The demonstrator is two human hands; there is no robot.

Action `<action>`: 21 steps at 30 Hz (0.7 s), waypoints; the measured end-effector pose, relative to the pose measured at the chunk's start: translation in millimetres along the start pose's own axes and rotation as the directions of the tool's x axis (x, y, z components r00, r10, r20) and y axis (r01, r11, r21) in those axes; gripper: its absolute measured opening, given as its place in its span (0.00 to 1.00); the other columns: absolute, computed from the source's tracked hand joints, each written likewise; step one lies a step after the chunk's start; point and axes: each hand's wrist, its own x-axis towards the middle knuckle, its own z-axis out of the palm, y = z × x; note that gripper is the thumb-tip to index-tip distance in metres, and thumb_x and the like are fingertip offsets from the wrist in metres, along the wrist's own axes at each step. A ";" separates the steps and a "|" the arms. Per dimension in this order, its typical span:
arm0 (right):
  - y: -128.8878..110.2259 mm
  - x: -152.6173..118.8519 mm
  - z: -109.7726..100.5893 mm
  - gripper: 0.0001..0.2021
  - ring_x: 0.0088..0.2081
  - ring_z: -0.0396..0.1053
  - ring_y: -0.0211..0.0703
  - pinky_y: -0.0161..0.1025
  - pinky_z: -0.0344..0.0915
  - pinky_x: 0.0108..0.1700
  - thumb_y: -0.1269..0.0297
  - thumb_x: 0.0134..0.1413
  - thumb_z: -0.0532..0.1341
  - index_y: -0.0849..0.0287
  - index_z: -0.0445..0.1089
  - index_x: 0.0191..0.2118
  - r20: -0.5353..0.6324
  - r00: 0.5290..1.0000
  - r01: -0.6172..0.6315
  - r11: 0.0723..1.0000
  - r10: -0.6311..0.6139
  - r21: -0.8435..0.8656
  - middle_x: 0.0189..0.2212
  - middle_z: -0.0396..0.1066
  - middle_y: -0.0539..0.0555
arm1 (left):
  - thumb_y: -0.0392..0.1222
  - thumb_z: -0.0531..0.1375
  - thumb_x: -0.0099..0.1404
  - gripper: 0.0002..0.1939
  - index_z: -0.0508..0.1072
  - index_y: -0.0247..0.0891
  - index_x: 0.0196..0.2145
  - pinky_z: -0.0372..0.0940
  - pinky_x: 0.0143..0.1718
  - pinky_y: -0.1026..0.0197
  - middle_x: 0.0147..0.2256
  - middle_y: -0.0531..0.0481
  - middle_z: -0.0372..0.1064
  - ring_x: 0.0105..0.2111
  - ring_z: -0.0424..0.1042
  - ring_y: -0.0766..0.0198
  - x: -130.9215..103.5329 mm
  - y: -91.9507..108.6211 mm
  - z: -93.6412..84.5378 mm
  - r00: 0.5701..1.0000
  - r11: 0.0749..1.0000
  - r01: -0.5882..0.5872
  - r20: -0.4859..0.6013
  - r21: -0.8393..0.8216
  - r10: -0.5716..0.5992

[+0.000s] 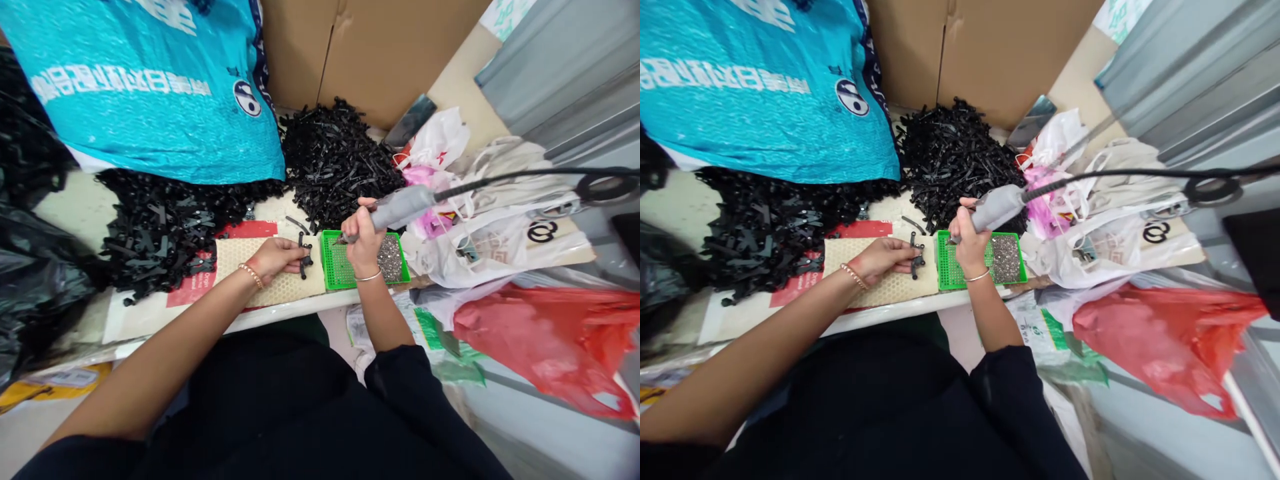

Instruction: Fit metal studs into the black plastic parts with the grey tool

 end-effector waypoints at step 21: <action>39.6 9.0 -17.7 0.21 0.19 0.54 0.30 0.34 0.57 0.24 0.48 0.44 0.68 0.56 0.69 0.40 0.002 0.994 -0.111 0.991 0.112 -0.073 0.18 0.56 0.39 | 0.40 0.76 0.49 0.16 0.72 0.33 0.24 0.73 0.28 0.62 0.24 0.48 0.76 0.22 0.74 0.66 -0.6 1.0 0.6 0.999 1.000 0.009 -0.032 -0.017 -0.009</action>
